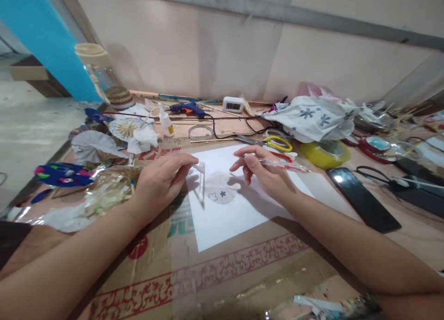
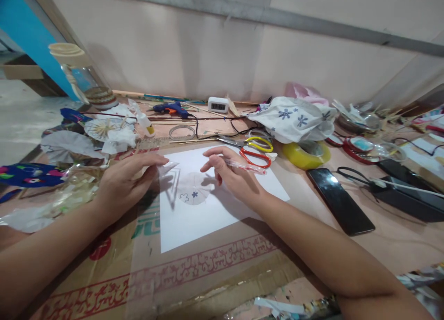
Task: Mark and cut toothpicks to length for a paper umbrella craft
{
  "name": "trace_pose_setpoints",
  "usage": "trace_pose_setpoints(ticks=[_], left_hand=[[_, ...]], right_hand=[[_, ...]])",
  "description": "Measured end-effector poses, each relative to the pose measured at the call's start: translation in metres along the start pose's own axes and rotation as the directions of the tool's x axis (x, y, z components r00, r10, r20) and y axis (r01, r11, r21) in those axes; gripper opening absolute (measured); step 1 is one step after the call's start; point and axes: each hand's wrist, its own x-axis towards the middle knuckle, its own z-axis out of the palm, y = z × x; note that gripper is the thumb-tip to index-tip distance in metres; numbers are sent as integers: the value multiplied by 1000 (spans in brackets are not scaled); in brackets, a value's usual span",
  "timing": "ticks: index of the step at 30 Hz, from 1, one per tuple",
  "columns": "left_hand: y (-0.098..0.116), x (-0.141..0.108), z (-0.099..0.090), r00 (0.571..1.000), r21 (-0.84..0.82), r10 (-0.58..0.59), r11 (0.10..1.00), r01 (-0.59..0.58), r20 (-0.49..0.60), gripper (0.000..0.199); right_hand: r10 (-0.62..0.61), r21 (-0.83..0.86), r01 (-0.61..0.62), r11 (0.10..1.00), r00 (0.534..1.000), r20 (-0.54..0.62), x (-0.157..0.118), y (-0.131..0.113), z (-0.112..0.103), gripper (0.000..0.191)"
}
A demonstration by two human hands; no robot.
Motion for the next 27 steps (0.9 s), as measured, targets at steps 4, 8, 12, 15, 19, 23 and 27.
trace_pose_setpoints(ticks=[4,8,12,15,19,23,27], left_hand=[[0,-1,-1,1000,4,-1,1000,1,8,20],[-1,-1,2,1000,18,19,1000,-19,-3,16],[0,1,4,1000,-2,25,1000,-25,-14,13],[0,3,4,999,-10,39,999,-39,-13,13],[0,4,4,990,-5,138,990,-138,2,13],[3,1,6,947,-14,309,951,-309,86,16],[6,-1,8,920,-51,364,931,-361,148,16]], right_hand=[[-58,-162,61,985,998,26,-1,-33,-14,26],[23,-481,47,876,990,139,-10,-62,-16,10],[50,-626,173,761,945,322,-23,-56,-3,7],[32,-706,257,659,929,369,-27,-41,6,9],[5,-675,257,691,933,361,-25,-32,10,8],[9,-437,103,893,969,247,-22,-27,11,21],[-71,-261,116,958,982,177,-27,-16,16,42]])
